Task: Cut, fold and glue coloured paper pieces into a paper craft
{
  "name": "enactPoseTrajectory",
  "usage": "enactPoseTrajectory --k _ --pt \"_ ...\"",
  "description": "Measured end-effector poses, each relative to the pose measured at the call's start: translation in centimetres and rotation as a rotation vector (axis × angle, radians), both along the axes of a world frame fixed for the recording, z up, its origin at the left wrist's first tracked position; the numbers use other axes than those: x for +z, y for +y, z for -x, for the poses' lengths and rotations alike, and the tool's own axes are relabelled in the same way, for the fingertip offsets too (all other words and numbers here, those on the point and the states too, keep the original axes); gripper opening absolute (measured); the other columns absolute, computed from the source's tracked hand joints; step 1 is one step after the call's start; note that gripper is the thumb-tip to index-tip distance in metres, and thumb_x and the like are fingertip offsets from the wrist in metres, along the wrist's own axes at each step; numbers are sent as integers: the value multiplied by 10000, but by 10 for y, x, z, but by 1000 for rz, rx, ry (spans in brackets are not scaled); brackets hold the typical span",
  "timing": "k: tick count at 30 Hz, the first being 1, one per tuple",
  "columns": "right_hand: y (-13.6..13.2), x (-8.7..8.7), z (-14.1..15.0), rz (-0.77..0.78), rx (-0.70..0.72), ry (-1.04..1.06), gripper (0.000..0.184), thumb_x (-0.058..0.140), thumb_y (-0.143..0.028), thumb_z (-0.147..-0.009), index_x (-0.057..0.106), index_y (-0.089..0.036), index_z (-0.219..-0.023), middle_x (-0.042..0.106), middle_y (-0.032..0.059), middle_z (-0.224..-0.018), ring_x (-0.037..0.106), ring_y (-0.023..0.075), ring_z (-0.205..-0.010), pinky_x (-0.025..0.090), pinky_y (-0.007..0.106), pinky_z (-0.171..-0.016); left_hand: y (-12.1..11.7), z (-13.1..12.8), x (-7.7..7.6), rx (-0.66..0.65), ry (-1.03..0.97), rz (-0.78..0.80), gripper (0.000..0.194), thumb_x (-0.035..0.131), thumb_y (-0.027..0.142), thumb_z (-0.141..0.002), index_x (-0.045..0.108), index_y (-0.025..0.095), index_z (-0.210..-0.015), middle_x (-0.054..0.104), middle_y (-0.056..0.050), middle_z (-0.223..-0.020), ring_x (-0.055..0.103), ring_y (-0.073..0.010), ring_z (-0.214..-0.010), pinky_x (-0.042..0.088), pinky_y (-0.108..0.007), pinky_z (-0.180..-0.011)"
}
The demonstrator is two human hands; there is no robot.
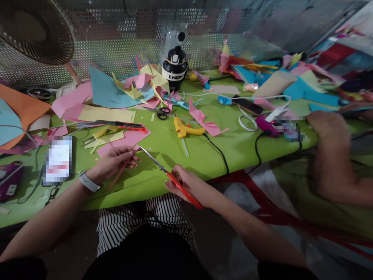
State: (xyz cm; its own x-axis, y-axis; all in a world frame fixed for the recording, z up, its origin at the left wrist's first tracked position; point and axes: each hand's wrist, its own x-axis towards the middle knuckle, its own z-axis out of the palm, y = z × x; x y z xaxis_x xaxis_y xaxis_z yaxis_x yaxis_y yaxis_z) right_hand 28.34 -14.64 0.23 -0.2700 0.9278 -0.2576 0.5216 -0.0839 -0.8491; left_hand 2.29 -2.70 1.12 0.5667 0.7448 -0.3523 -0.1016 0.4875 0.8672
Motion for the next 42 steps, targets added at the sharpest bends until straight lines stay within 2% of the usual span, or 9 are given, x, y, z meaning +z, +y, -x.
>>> enactPoseTrajectory --k 3,9,13,22,27,32,36,42 --pt "-1 1 -1 -56 42 -13 366 524 -570 -899 373 -237 -905 505 -53 -629 481 102 -464 403 243 -455 0 0 2 14 -8 -21 214 736 249 -850 707 122 -1020 758 -59 -834 686 -93 -644 581 -236 -682" --pt "2 7 2 -50 62 -3 380 534 -580 -904 380 -232 -913 532 -35 -659 500 114 -503 426 253 -494 -2 0 2 -22 -54 -22 229 768 245 -822 712 106 -995 766 -69 -824 701 -103 -631 580 -216 -642" --pt "3 8 4 -28 80 -9 357 553 -544 -909 373 -236 -910 512 -50 -650 484 106 -500 401 243 -491 -2 0 1 -41 -60 -20 221 769 239 -819 716 102 -985 768 -78 -826 705 -111 -635 583 -225 -637" --pt "5 9 5 -35 73 -64 386 551 -584 -878 374 -241 -870 500 -54 -603 451 119 -505 314 255 -497 -2 0 1 -59 -15 -39 210 753 242 -834 718 106 -991 769 -81 -826 706 -108 -640 585 -226 -637" --pt "5 12 4 -4 52 -65 385 603 -561 -854 387 -242 -857 512 -55 -597 439 119 -506 316 258 -510 -1 0 0 -74 -4 -46 221 764 266 -822 735 115 -982 768 -80 -827 707 -113 -644 584 -223 -640" --pt "5 17 7 45 14 -37 405 620 -574 -835 378 -250 -820 482 -68 -563 413 110 -478 312 246 -458 -1 1 -3 -81 11 -37 214 742 260 -845 733 123 -1009 764 -81 -838 701 -108 -647 583 -222 -634" --pt "5 12 7 78 -37 -15 411 582 -598 -846 346 -264 -803 436 -87 -503 382 110 -411 288 253 -410 0 3 -4 -97 10 14 174 712 224 -867 722 128 -1012 763 -81 -855 703 -108 -661 585 -221 -625" --pt "3 3 1 -18 -23 -38 346 533 -557 -877 356 -261 -848 438 -80 -529 418 118 -418 315 259 -431 1 2 2 -90 -20 46 185 686 163 -875 701 130 -1056 763 -112 -971 726 -150 -813 599 -243 -671"
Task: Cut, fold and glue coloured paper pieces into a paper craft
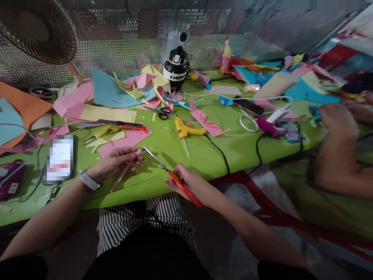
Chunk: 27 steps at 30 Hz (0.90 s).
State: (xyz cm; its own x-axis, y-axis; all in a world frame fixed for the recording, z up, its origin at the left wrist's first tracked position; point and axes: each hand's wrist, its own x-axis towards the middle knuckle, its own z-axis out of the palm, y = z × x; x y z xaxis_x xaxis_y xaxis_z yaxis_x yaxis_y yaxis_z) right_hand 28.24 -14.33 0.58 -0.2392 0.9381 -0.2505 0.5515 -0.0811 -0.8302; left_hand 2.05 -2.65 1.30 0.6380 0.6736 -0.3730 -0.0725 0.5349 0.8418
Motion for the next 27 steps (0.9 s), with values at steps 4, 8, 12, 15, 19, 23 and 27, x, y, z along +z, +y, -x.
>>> enactPoseTrajectory --k 4,8,12,15,19,23,27 --pt "-2 4 -3 -19 42 -11 380 539 -587 -873 384 -242 -906 505 -51 -600 471 123 -463 359 258 -466 0 0 5 15 -1 -52 221 692 198 -879 687 155 -1096 751 -106 -1068 722 -150 -847 593 -233 -649" --pt "-2 12 -2 18 94 -29 361 527 -559 -881 383 -231 -924 521 -36 -622 474 126 -476 364 263 -483 -1 1 7 8 10 -83 244 701 220 -872 688 158 -1107 751 -101 -1084 722 -147 -852 590 -233 -669" --pt "-1 15 1 20 111 -17 350 541 -540 -876 385 -231 -922 516 -39 -619 464 125 -484 355 263 -493 -3 1 7 -14 -23 -77 228 713 220 -860 706 142 -1074 761 -95 -1035 729 -146 -841 587 -228 -677" --pt "-1 11 1 2 114 -24 359 536 -553 -878 381 -233 -923 494 -53 -609 448 120 -482 348 256 -488 -4 0 8 -24 -31 -73 216 724 213 -848 712 130 -1047 766 -91 -1004 733 -147 -822 591 -233 -681" --pt "-1 5 0 -39 118 -31 341 557 -523 -870 375 -237 -905 481 -64 -610 417 107 -484 325 246 -487 -4 1 7 -23 -25 -79 215 715 212 -854 710 124 -1050 765 -102 -1013 731 -146 -815 593 -247 -704" --pt "-2 8 0 -73 116 -29 322 557 -503 -869 371 -240 -870 488 -53 -641 393 100 -506 303 242 -489 -2 2 6 -16 -21 -97 250 718 224 -854 710 130 -1086 760 -115 -1058 727 -147 -819 590 -248 -707" --pt "-3 15 -1 -59 113 -25 330 549 -513 -871 359 -244 -853 478 -56 -647 390 97 -511 309 245 -499 -1 3 5 -17 -17 -113 278 730 236 -846 710 137 -1105 758 -116 -1070 728 -151 -820 589 -241 -685"
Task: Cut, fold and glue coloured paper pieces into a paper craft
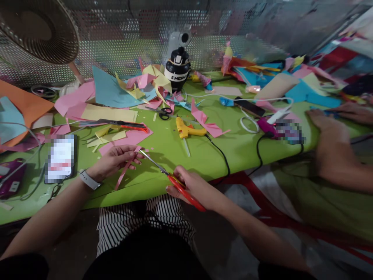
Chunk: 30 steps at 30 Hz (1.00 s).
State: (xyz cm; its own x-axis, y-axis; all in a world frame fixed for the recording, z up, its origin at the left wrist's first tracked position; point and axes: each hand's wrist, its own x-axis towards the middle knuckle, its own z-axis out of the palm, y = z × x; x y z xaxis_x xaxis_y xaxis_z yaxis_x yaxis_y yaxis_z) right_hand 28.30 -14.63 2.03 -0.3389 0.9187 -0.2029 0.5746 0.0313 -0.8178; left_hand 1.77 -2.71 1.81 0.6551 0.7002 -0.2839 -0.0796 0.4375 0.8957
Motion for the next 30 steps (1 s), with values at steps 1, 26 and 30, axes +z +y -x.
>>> enactPoseTrajectory --k 1,26,30 --pt "0 1 0 6 -3 -3 329 549 -511 -870 358 -243 -853 478 -57 -644 390 97 -512 311 246 -503 0 0 0 5 -3 -4 276 730 235 -846 710 139 -1103 759 -114 -1067 729 -153 -822 589 -241 -683" --pt "2 -6 0 46 6 -47 367 577 -547 -850 382 -238 -882 512 -46 -641 412 119 -541 275 253 -518 -1 -1 -1 -52 -24 38 239 722 196 -850 715 119 -1076 772 -112 -1012 730 -133 -754 595 -243 -693" --pt "3 -6 1 70 -22 -40 386 586 -569 -833 384 -240 -858 497 -58 -604 408 116 -519 274 249 -502 -1 -1 -1 -59 -13 37 241 726 206 -847 718 116 -1069 770 -111 -1008 723 -127 -741 597 -252 -710"
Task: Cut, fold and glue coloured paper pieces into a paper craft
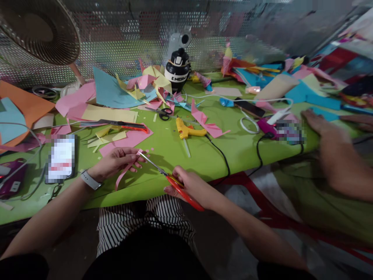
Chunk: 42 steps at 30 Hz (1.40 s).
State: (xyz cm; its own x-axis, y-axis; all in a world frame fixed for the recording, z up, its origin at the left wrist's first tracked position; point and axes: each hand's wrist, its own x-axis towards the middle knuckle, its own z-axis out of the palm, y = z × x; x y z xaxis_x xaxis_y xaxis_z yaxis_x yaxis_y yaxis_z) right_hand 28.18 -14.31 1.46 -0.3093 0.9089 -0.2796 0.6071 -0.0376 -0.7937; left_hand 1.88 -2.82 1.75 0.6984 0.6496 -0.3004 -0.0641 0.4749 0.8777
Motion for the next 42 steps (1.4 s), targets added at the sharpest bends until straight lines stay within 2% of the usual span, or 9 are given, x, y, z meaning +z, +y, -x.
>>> enactPoseTrajectory --k 11,15,18,23,26,29,31,37,42 --pt "3 6 6 119 -70 45 421 590 -602 -832 342 -265 -785 472 -78 -524 421 118 -441 301 248 -449 4 1 -6 -2 45 30 266 719 177 -849 710 129 -1111 773 -115 -984 727 -129 -698 609 -255 -675" --pt "2 7 3 100 -92 32 385 567 -576 -861 353 -263 -793 456 -88 -518 398 104 -404 297 246 -433 6 5 1 4 76 29 432 717 164 -845 627 137 -1267 777 -119 -962 739 -153 -723 606 -261 -661" --pt "3 3 -2 63 -58 18 376 537 -587 -871 356 -263 -806 424 -98 -501 381 101 -384 287 250 -425 9 9 9 69 98 -25 544 696 165 -855 542 160 -1377 779 -113 -966 735 -149 -718 593 -245 -642" --pt "4 -6 -12 57 -35 -1 415 515 -641 -865 344 -263 -845 405 -109 -483 349 102 -358 267 257 -407 15 13 15 133 155 -77 416 692 181 -860 620 155 -1269 773 -114 -1030 733 -139 -754 590 -223 -645" --pt "8 -4 -18 36 -51 -35 421 500 -654 -869 358 -260 -830 421 -94 -479 377 113 -379 282 266 -422 19 14 16 154 155 -102 306 702 203 -864 671 145 -1163 765 -123 -1059 734 -134 -770 585 -201 -639" --pt "18 5 -20 -65 -112 -203 461 611 -666 -797 407 -253 -797 506 -48 -523 433 136 -442 294 276 -466 21 15 15 203 136 -112 246 724 200 -849 691 134 -1083 764 -121 -1058 735 -130 -767 580 -182 -636" --pt "29 12 -19 -132 -179 -355 474 653 -675 -761 460 -245 -816 558 -16 -566 480 164 -485 297 284 -489 23 15 16 243 115 -105 294 724 181 -844 678 146 -1132 768 -109 -1029 736 -131 -768 578 -179 -631" --pt "71 13 1 -262 -267 -587 421 575 -622 -859 567 -208 -938 674 77 -721 625 236 -633 317 300 -524 25 11 19 305 113 -109 369 661 132 -873 633 147 -1241 769 -115 -1014 734 -132 -793 584 -196 -665" --pt "87 8 13 -350 -211 -629 377 546 -550 -917 601 -188 -1009 721 120 -842 673 254 -752 387 308 -565 19 7 24 259 100 -146 429 662 177 -889 582 176 -1311 762 -116 -1059 737 -165 -885 598 -271 -781"
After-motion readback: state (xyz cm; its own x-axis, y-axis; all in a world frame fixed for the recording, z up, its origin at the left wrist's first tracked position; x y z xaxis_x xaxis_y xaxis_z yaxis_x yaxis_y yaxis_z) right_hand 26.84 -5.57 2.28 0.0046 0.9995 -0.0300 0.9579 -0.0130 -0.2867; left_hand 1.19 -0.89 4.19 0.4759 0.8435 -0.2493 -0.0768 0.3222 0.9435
